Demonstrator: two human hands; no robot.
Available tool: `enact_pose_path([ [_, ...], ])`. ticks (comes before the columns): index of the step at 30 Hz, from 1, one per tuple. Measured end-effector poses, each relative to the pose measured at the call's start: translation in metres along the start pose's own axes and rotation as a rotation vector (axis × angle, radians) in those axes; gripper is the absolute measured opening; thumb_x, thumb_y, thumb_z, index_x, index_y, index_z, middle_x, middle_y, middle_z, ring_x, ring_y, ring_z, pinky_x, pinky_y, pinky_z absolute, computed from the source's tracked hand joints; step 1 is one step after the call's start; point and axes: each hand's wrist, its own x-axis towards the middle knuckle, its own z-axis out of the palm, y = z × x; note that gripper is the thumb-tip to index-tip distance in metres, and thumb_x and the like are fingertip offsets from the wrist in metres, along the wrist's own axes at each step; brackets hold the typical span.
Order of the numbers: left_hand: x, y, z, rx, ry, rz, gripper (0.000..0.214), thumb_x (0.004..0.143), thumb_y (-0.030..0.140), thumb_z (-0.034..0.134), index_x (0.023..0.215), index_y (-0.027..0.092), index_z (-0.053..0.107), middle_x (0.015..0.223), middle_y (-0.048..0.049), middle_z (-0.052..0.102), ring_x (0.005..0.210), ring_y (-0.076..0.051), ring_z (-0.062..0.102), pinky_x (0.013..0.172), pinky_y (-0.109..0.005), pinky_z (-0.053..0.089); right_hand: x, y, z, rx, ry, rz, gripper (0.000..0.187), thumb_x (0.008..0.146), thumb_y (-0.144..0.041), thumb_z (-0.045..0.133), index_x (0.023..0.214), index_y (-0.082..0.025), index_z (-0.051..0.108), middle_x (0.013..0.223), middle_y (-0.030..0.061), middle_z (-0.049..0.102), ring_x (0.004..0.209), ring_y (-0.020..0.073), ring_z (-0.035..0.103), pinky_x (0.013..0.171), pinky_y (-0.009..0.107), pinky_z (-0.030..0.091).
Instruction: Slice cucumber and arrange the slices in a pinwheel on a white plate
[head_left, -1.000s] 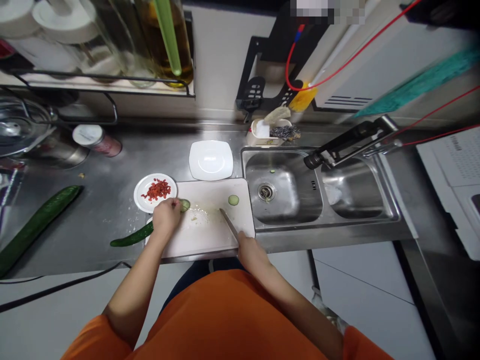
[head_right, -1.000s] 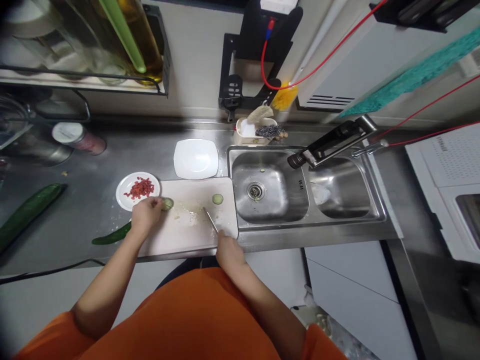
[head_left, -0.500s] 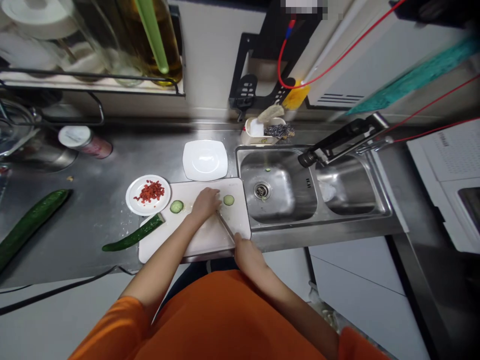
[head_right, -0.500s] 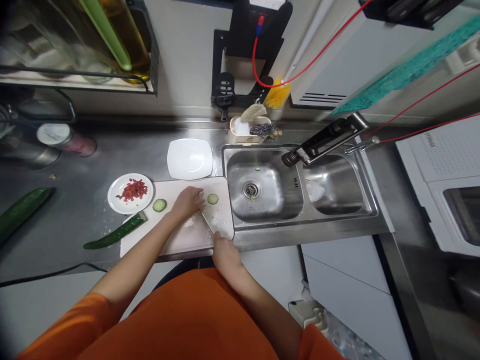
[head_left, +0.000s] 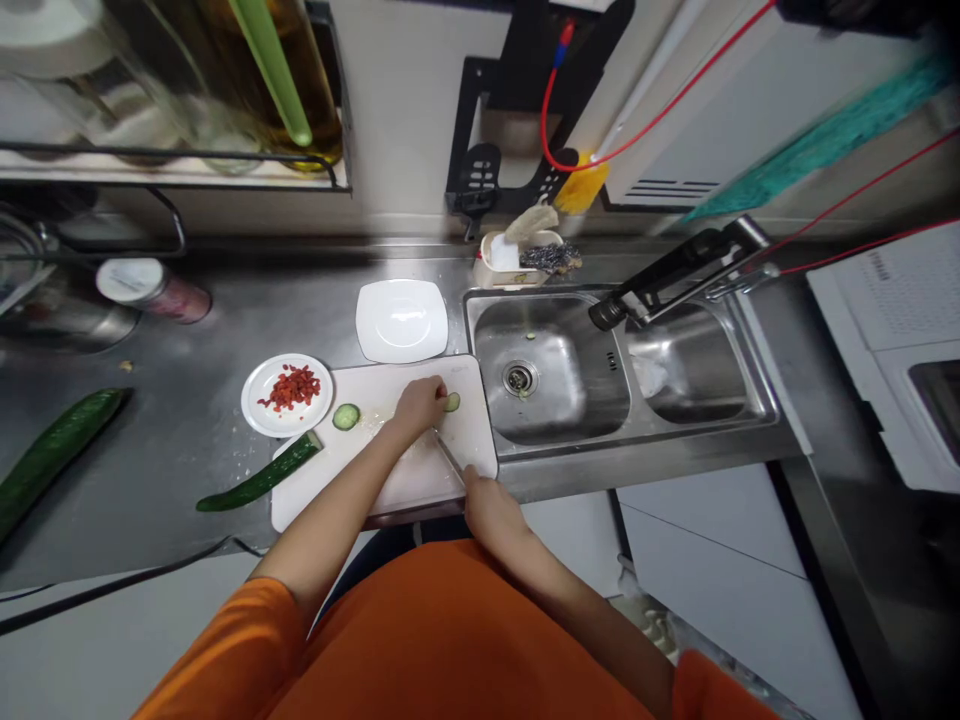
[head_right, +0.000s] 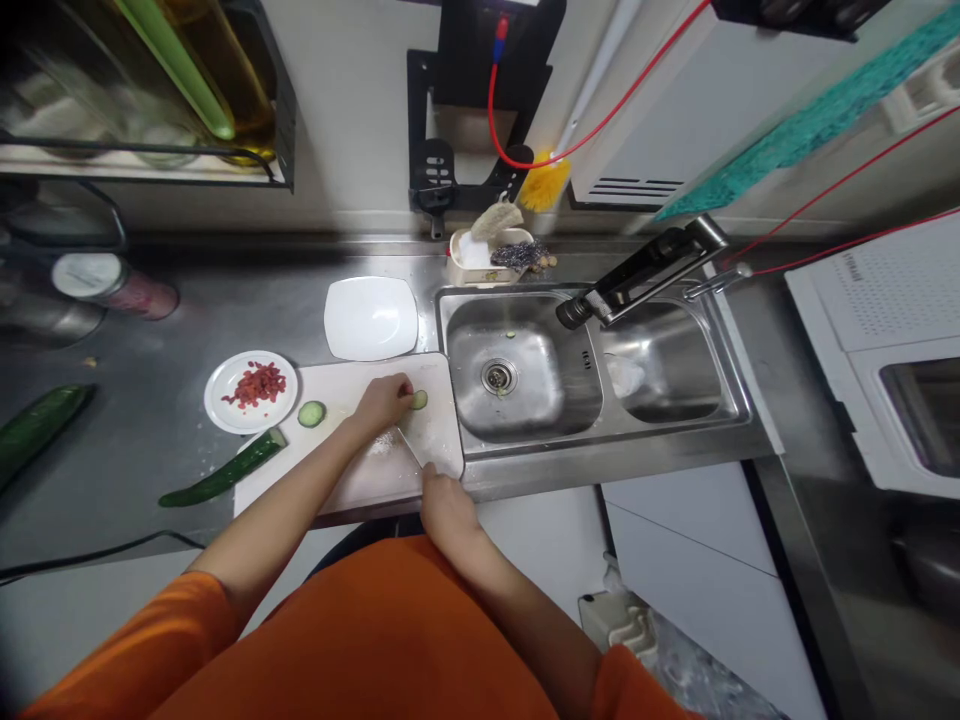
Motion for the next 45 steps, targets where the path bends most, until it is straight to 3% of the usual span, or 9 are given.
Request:
enact_pose_path([
  [6,-0.035,-0.03,-0.018,-0.152,0.189,-0.217,0.008,0.077,0.026,0.059,0.082,0.021,0.06,0.074,0.0017,0.065,0.069,-0.014,0.057,0.066,-0.025,0.038,0.001,0.0,-0.003,0.011,-0.018,0.012,0.038,0.085,-0.001,0.034,0.117,-0.014,0.051,0.096,0.0147,0.068,0.099,0.0258,0.066,0.073,0.03,0.047],
  [10,-0.058,-0.053,-0.018,-0.201,0.279,-0.294,0.007,0.076,0.024,0.057,0.081,0.019,0.059,0.071,0.0015,0.063,0.067,-0.015,0.058,0.067,-0.025,0.041,0.003,-0.004,-0.006,-0.003,-0.007,0.014,0.039,0.085,-0.001,0.034,0.118,-0.015,0.051,0.096,0.0144,0.068,0.1,0.0253,0.065,0.074,0.029,0.047],
  [15,-0.071,-0.067,-0.002,-0.073,0.35,-0.169,0.015,0.078,0.02,0.051,0.088,0.018,0.062,0.078,-0.0042,0.064,0.076,-0.02,0.059,0.073,-0.03,0.044,0.006,-0.01,-0.01,-0.021,0.017,-0.005,0.038,0.086,-0.001,0.036,0.118,-0.014,0.05,0.098,0.0149,0.068,0.102,0.0248,0.065,0.076,0.028,0.047],
  [20,-0.076,-0.077,0.011,0.037,0.403,-0.022,0.032,0.077,0.019,0.056,0.108,0.015,0.063,0.096,-0.0097,0.063,0.09,-0.023,0.058,0.083,-0.032,0.046,0.008,-0.017,-0.012,-0.042,0.034,-0.02,0.038,0.088,-0.002,0.035,0.122,-0.013,0.047,0.1,0.0159,0.067,0.101,0.0236,0.065,0.078,0.028,0.047],
  [27,-0.074,-0.084,0.018,-0.008,0.44,0.011,0.027,0.081,0.022,0.057,0.105,0.016,0.065,0.092,-0.0083,0.063,0.086,-0.021,0.058,0.082,-0.032,0.048,0.01,-0.036,-0.01,-0.087,0.068,-0.111,0.045,0.091,-0.006,0.03,0.136,-0.012,0.038,0.104,0.0172,0.066,0.105,0.0252,0.063,0.08,0.031,0.048],
  [45,-0.073,-0.084,0.018,-0.038,0.434,0.009,0.027,0.08,0.02,0.056,0.105,0.016,0.065,0.094,-0.0089,0.064,0.089,-0.022,0.059,0.085,-0.034,0.048,0.018,-0.047,-0.013,-0.053,0.071,-0.123,0.04,0.092,-0.006,0.029,0.128,-0.015,0.043,0.097,0.0141,0.067,0.102,0.0236,0.065,0.077,0.029,0.048],
])
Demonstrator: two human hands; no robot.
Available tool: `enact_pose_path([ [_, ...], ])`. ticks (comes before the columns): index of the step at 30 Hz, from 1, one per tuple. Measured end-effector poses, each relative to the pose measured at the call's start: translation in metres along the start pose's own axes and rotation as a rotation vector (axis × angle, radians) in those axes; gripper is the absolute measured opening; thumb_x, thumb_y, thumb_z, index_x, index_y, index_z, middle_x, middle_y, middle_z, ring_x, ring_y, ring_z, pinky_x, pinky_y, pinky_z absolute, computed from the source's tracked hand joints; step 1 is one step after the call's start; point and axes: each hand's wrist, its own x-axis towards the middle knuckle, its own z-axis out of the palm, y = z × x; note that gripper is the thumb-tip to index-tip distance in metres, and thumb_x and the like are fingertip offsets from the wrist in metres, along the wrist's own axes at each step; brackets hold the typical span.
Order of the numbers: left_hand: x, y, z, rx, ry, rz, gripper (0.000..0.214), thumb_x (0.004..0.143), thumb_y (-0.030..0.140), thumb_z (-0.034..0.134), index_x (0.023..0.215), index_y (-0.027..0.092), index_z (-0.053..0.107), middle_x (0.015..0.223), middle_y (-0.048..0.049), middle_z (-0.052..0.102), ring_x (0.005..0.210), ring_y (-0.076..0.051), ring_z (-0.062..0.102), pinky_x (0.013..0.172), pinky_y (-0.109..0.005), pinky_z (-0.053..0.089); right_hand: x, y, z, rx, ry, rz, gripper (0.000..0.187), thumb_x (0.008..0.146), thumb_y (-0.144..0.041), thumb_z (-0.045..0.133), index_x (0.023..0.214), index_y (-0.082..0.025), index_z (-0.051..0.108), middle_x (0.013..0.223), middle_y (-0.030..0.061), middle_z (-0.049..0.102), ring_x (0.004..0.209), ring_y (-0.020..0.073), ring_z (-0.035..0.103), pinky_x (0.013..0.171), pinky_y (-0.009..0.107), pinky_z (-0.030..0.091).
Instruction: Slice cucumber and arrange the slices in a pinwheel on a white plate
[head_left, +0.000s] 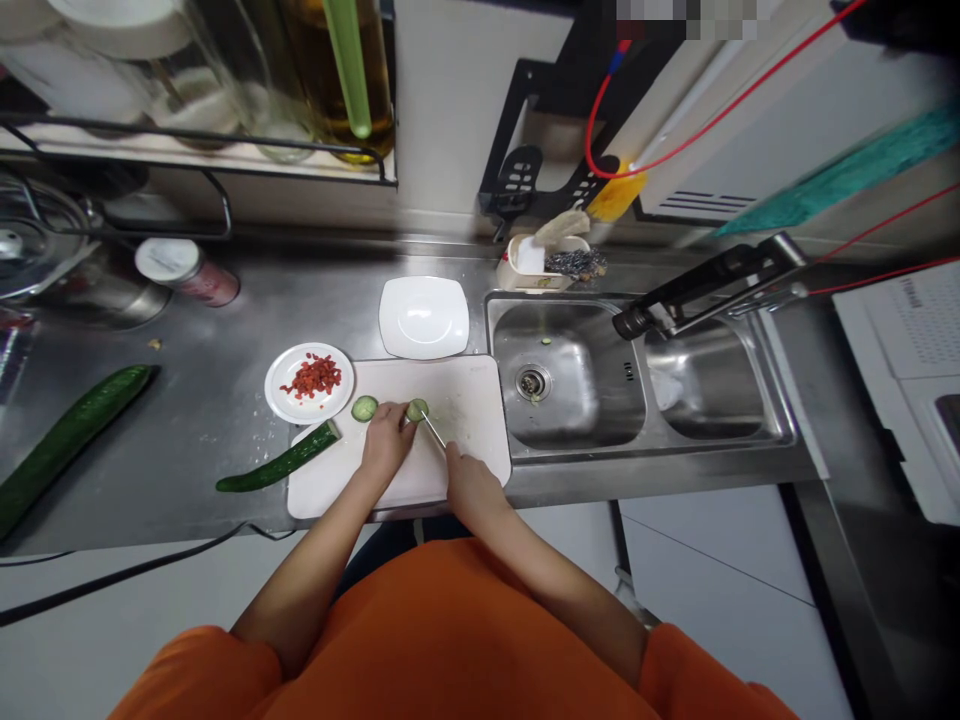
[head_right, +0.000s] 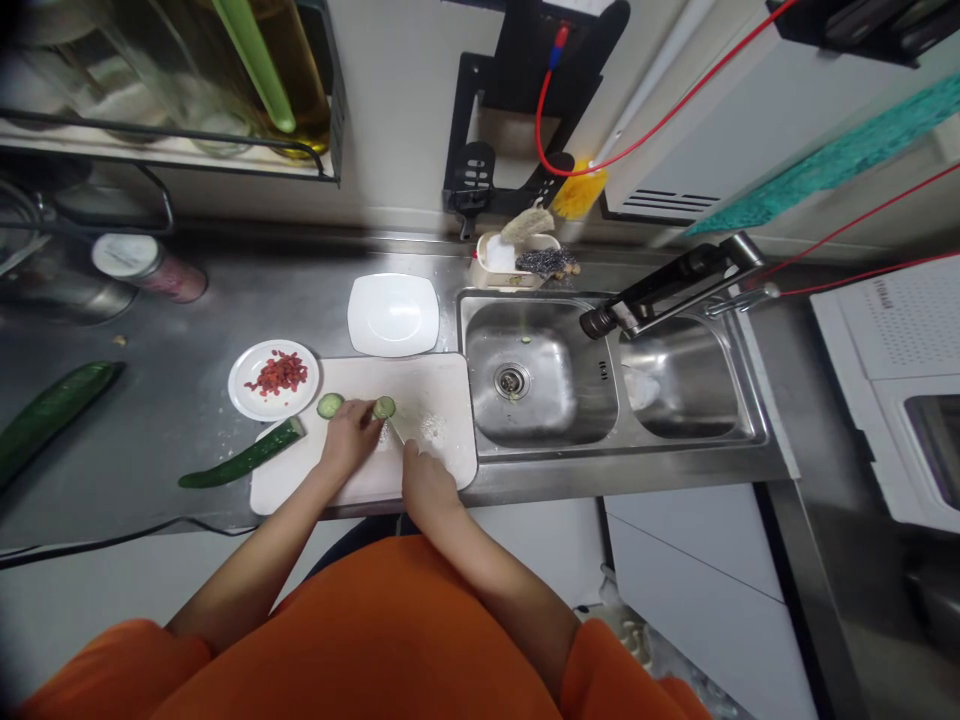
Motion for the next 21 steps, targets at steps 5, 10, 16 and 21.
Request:
enact_pose_path([
  [5,0.0,0.001,-0.002,0.0,-0.029,-0.026,0.028,0.08,0.021,0.056,0.106,0.017,0.064,0.096,-0.009,0.064,0.092,-0.022,0.059,0.087,-0.034,0.048,0.004,0.002,0.005,0.02,-0.014,0.015,0.04,0.09,-0.004,0.03,0.126,-0.014,0.044,0.097,0.0138,0.067,0.102,0.023,0.065,0.078,0.029,0.048],
  [10,0.001,0.001,-0.001,-0.002,-0.028,-0.032,0.028,0.08,0.022,0.056,0.106,0.017,0.064,0.097,-0.0095,0.064,0.093,-0.022,0.058,0.088,-0.035,0.047,0.009,0.004,0.013,0.041,-0.001,-0.02,0.047,0.089,-0.003,0.03,0.134,-0.01,0.039,0.1,0.0153,0.067,0.107,0.0252,0.063,0.083,0.032,0.047],
  [16,0.0,0.0,-0.001,0.002,-0.015,-0.014,0.028,0.08,0.022,0.056,0.106,0.016,0.065,0.094,-0.0092,0.063,0.09,-0.022,0.058,0.086,-0.034,0.047,-0.004,0.006,0.009,0.039,-0.036,0.015,0.047,0.088,-0.002,0.032,0.133,-0.011,0.043,0.103,0.0156,0.067,0.107,0.0253,0.063,0.084,0.032,0.046],
  [21,0.004,0.003,-0.002,0.028,-0.037,-0.011,0.035,0.08,0.025,0.057,0.113,0.015,0.063,0.097,-0.0098,0.062,0.089,-0.022,0.058,0.087,-0.035,0.048,-0.025,0.021,0.009,0.048,-0.116,0.057,0.044,0.083,0.001,0.035,0.121,-0.014,0.05,0.097,0.0138,0.069,0.101,0.0253,0.065,0.075,0.029,0.048],
])
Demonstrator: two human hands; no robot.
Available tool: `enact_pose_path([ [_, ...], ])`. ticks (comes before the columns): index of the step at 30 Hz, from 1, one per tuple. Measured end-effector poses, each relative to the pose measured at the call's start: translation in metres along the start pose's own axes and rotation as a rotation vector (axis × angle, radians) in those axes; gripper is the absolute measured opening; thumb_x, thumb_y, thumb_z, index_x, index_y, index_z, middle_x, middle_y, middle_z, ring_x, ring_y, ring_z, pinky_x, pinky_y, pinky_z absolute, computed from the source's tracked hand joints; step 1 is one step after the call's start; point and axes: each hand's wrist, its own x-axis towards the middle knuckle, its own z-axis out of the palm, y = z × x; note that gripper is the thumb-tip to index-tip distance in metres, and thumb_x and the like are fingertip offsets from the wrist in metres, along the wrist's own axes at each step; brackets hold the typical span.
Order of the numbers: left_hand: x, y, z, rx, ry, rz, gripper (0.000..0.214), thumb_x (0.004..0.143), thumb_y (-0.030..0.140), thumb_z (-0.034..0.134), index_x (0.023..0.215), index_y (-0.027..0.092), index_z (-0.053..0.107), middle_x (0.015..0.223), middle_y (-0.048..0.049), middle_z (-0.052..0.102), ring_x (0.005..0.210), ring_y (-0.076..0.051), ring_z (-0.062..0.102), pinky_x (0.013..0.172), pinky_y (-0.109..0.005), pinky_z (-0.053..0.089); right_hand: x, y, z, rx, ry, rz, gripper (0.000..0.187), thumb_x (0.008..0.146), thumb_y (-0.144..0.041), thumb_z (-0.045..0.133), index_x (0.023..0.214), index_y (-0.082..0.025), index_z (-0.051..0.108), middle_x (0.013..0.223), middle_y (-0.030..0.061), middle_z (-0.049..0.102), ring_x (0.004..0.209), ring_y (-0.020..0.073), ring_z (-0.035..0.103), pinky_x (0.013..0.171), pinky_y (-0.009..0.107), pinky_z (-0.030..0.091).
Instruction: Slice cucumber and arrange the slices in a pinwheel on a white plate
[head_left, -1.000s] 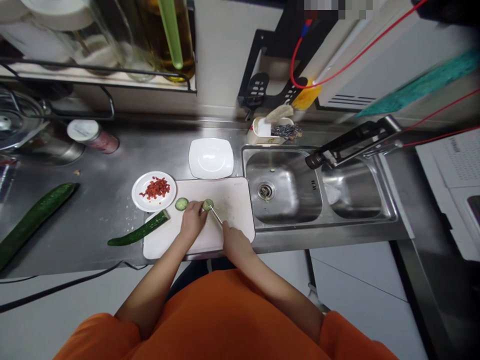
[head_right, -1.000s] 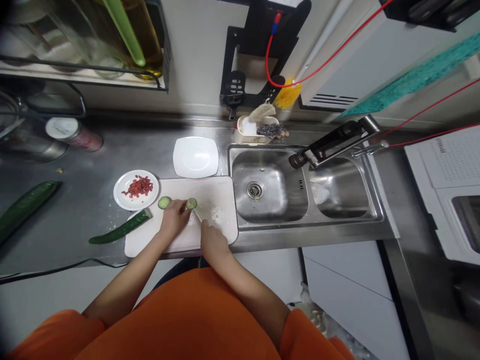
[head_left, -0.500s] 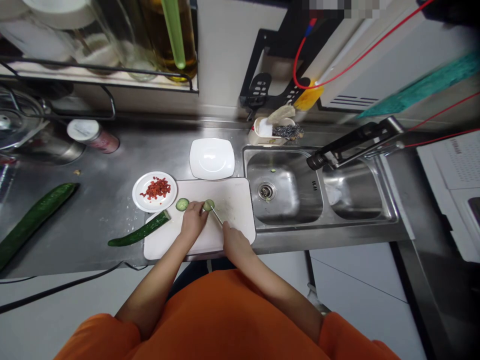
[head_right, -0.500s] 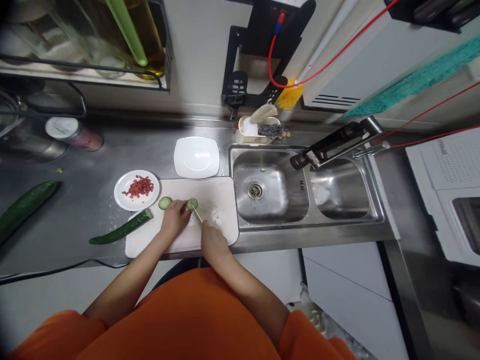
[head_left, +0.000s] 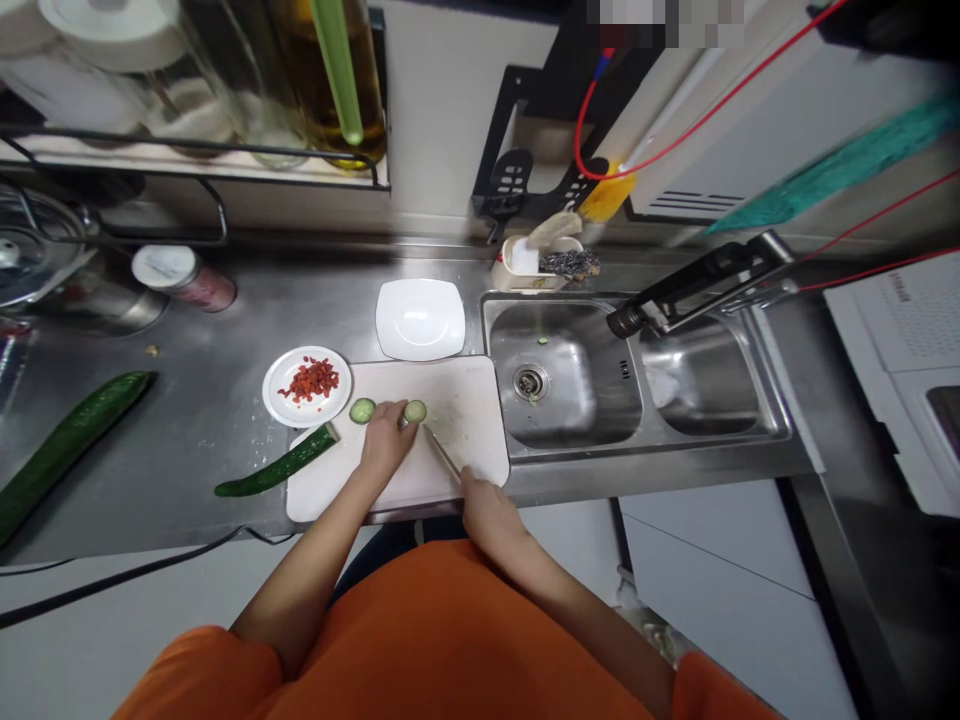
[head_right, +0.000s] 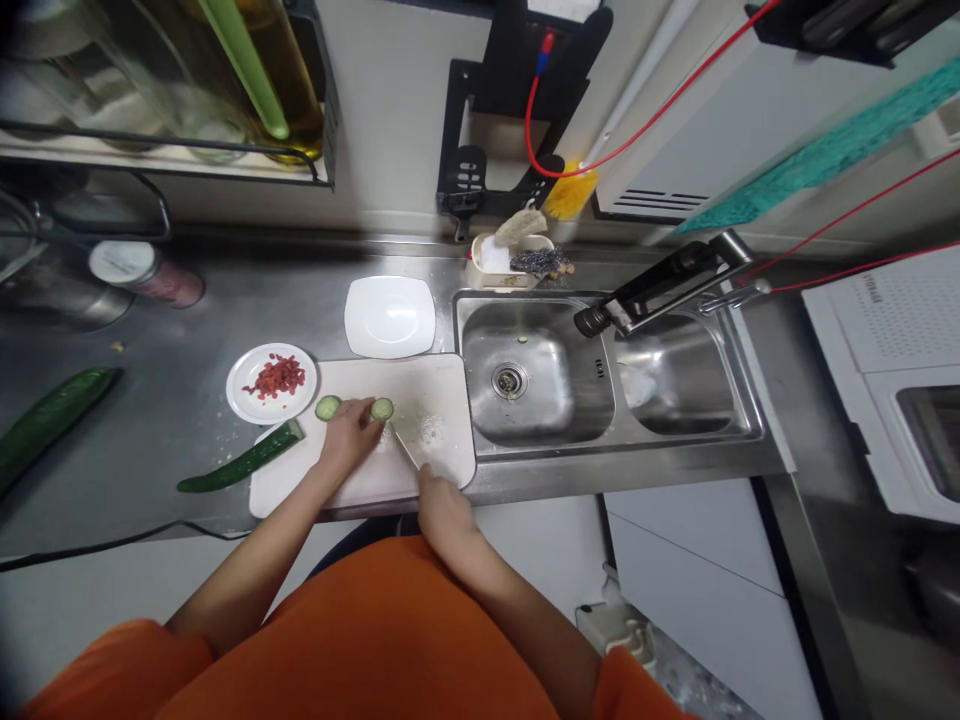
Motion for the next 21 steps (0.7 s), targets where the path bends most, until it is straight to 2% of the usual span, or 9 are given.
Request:
enact_pose_path([
  [4,0.007,0.006,0.002,0.065,-0.011,0.017,0.032,0.083,0.023,0.052,0.113,0.016,0.063,0.106,-0.0122,0.059,0.096,-0.023,0.058,0.089,-0.035,0.047,-0.008,0.009,0.004,-0.019,0.019,0.012,0.044,0.081,0.004,0.033,0.116,-0.014,0.052,0.094,0.014,0.07,0.096,0.025,0.067,0.072,0.028,0.047],
  [8,0.012,0.01,0.003,0.137,-0.036,0.013,0.024,0.084,0.021,0.049,0.101,0.016,0.066,0.103,-0.0119,0.059,0.098,-0.024,0.058,0.09,-0.036,0.046,-0.009,0.011,0.006,-0.024,0.046,0.014,0.043,0.081,0.004,0.034,0.115,-0.015,0.052,0.091,0.0136,0.07,0.094,0.0242,0.067,0.071,0.028,0.047],
  [12,0.014,0.009,0.005,0.118,-0.028,0.008,0.023,0.082,0.019,0.05,0.098,0.017,0.066,0.1,-0.0112,0.059,0.098,-0.024,0.057,0.09,-0.036,0.046,-0.009,0.011,0.006,-0.023,0.03,0.02,0.042,0.083,0.003,0.034,0.116,-0.015,0.051,0.095,0.0139,0.069,0.095,0.0237,0.067,0.072,0.028,0.047],
  [21,0.027,0.015,-0.005,0.057,-0.065,-0.091,0.008,0.074,0.022,0.055,0.077,0.018,0.061,0.083,-0.0068,0.062,0.083,-0.021,0.057,0.076,-0.033,0.045,-0.008,0.011,0.003,-0.039,0.014,0.027,0.044,0.083,0.003,0.033,0.119,-0.016,0.049,0.098,0.014,0.068,0.099,0.0233,0.066,0.073,0.028,0.046],
])
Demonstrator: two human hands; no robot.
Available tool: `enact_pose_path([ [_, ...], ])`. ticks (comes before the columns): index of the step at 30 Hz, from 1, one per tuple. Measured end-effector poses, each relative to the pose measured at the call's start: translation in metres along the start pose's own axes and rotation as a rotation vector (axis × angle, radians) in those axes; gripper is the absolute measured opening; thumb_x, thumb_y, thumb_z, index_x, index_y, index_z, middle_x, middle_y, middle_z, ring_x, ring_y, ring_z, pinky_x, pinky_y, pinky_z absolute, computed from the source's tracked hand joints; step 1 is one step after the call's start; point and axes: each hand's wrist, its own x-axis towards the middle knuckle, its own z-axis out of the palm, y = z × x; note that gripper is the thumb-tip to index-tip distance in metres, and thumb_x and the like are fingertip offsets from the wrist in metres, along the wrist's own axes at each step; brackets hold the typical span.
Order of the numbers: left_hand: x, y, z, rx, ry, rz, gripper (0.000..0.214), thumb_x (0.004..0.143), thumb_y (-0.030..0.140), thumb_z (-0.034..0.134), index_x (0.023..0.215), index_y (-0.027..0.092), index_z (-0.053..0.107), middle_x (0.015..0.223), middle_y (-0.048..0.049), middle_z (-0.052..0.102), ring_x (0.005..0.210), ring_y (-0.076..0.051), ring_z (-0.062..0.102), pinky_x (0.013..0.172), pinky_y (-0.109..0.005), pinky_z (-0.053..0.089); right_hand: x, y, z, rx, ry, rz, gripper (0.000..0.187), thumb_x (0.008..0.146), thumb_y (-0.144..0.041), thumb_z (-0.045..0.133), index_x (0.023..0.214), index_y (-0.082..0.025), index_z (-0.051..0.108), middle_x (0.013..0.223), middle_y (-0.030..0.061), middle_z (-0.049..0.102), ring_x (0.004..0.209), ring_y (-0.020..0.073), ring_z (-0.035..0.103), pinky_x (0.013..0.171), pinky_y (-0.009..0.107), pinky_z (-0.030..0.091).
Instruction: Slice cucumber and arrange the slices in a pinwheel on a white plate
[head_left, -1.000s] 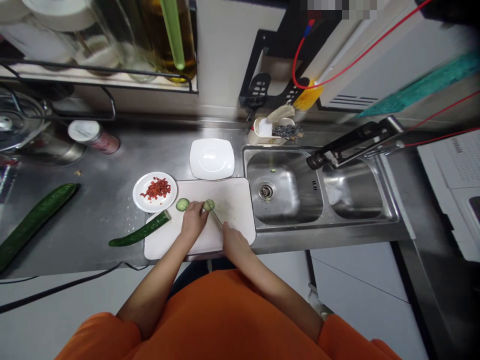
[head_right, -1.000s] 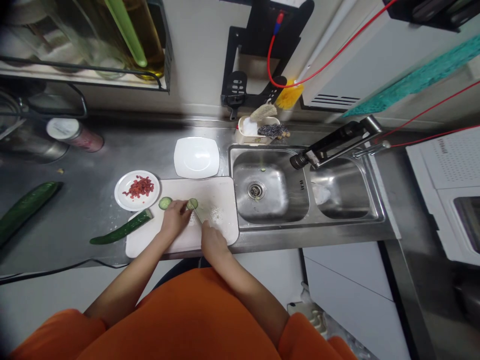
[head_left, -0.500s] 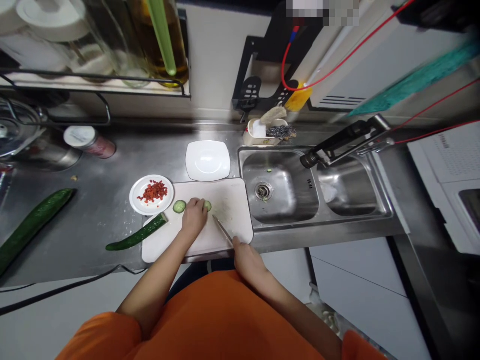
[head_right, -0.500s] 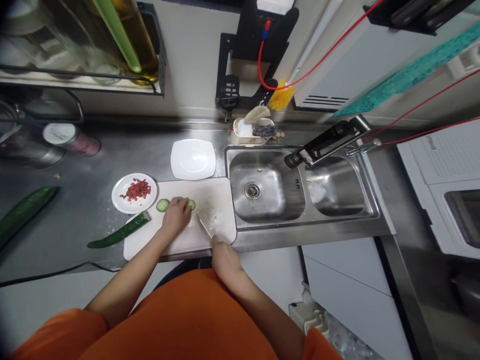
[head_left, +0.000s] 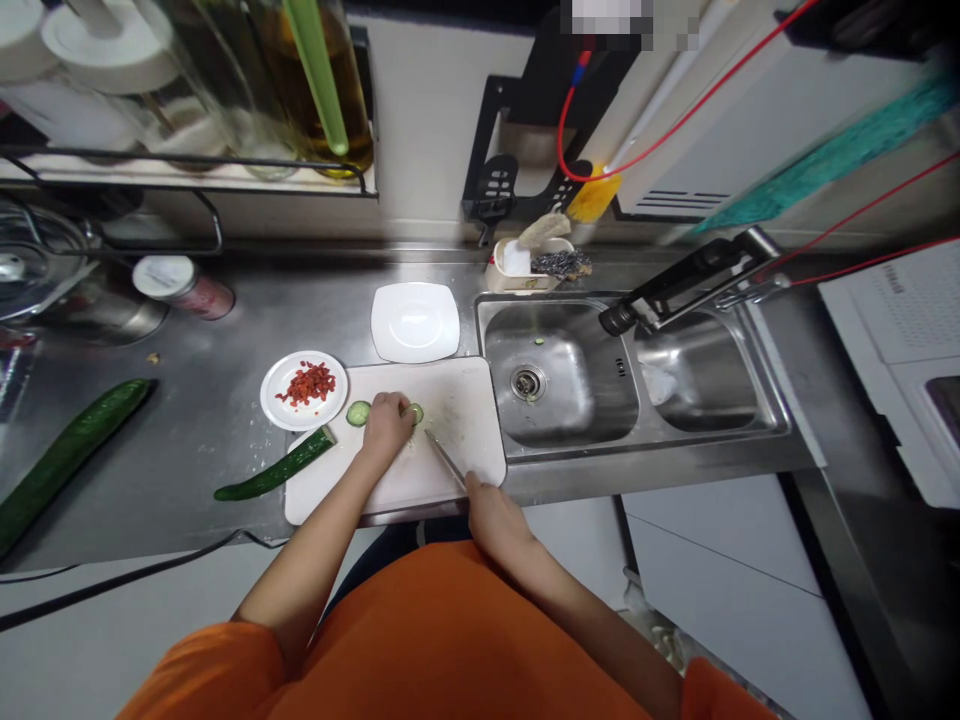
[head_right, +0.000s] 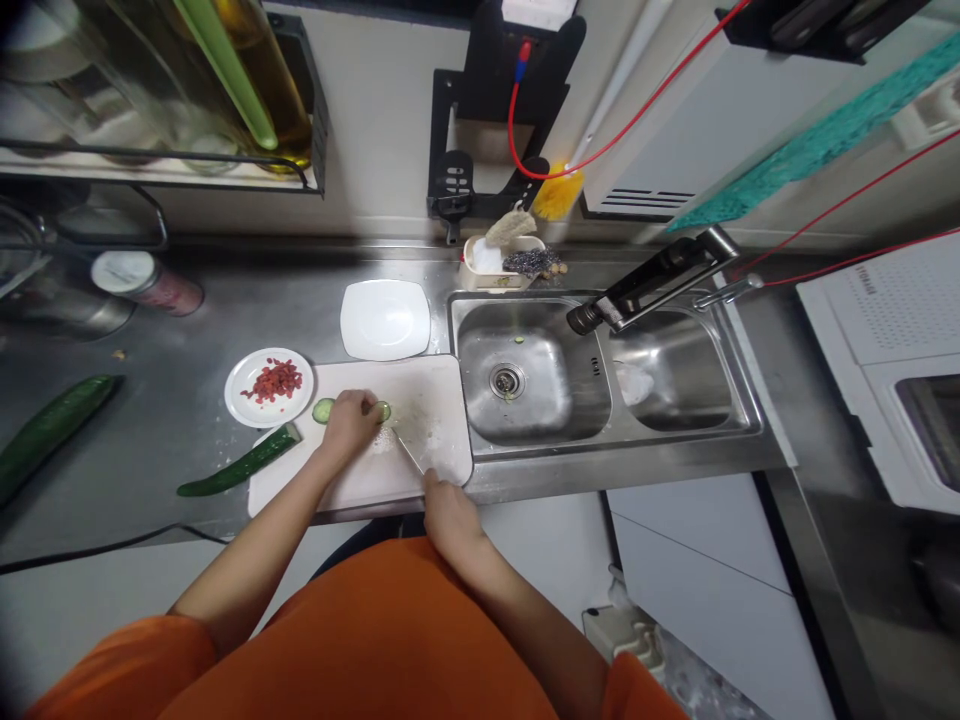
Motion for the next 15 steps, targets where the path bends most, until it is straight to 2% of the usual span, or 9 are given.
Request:
enact_pose_path([
  [4,-0.001,0.006,-0.008,-0.064,-0.062,-0.058,0.009,0.076,0.023,0.052,0.074,0.02,0.06,0.07,-0.0024,0.063,0.069,-0.018,0.056,0.065,-0.029,0.041,0.002,0.003,0.004,0.012,0.009,0.001,0.045,0.083,0.003,0.032,0.119,-0.017,0.05,0.096,0.0134,0.068,0.096,0.0235,0.066,0.071,0.028,0.045],
  [8,-0.007,0.005,-0.017,-0.144,-0.07,-0.108,0.019,0.076,0.024,0.052,0.088,0.019,0.066,0.073,-0.0021,0.068,0.069,-0.018,0.06,0.066,-0.028,0.042,0.004,0.007,0.005,0.03,0.022,-0.009,0.045,0.083,0.001,0.033,0.12,-0.018,0.05,0.097,0.0124,0.066,0.096,0.0237,0.064,0.072,0.029,0.044],
  [12,-0.015,-0.004,-0.036,-0.161,-0.065,-0.106,0.022,0.078,0.033,0.054,0.087,0.023,0.071,0.079,-0.0017,0.071,0.076,-0.019,0.063,0.072,-0.028,0.044,0.005,0.011,0.002,0.06,0.024,-0.015,0.037,0.087,-0.006,0.034,0.117,-0.019,0.051,0.1,0.0107,0.064,0.09,0.0224,0.064,0.07,0.028,0.043],
  [15,-0.019,-0.018,-0.054,-0.153,-0.021,-0.168,0.026,0.078,0.042,0.055,0.087,0.024,0.072,0.076,-0.0003,0.071,0.074,-0.018,0.062,0.07,-0.027,0.044,0.005,0.016,0.002,0.103,0.103,-0.073,0.033,0.09,-0.013,0.037,0.119,-0.02,0.052,0.104,0.0093,0.061,0.088,0.0201,0.062,0.072,0.027,0.042],
])
